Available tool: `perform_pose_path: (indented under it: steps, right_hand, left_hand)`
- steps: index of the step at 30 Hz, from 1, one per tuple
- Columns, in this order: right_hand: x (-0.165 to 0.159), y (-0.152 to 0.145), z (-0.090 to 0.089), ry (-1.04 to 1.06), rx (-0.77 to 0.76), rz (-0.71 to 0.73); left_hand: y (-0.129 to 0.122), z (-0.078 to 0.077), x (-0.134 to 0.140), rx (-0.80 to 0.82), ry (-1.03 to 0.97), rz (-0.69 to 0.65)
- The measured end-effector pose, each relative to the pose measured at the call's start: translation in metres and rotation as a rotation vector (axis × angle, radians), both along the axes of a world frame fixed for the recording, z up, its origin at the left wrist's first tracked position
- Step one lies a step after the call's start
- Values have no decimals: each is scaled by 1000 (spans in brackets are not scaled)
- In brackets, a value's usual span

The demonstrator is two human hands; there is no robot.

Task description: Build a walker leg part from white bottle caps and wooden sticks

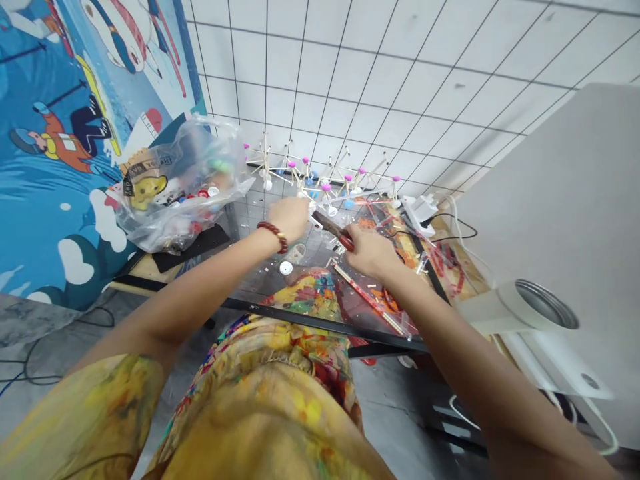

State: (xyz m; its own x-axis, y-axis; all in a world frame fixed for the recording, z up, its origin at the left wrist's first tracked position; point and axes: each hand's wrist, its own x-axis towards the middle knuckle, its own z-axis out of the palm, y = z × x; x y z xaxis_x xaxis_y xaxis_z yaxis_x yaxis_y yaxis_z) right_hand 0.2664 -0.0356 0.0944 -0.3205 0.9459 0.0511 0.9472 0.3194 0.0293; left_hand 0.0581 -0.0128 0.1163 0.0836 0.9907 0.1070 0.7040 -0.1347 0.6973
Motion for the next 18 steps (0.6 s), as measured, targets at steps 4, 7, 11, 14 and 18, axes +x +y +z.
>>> perform_pose_path:
  steps: [4,7,11,14,18]
  right_hand:
    - [27,-7,-8,153,-31,146]
    - [34,-12,-11,178,-23,224]
    - [25,-18,-8,139,-36,248]
    - [19,-20,-6,124,-17,263]
    - [19,-19,-8,138,17,268]
  left_hand:
    - [-11,-9,-27,-44,-125,-104]
    - [-15,-20,-37,-84,-221,-155]
    - [-16,-24,-37,-73,-267,-246]
    - [-16,-20,-35,-58,-221,-282]
    - [-17,-17,-32,-12,-146,-278]
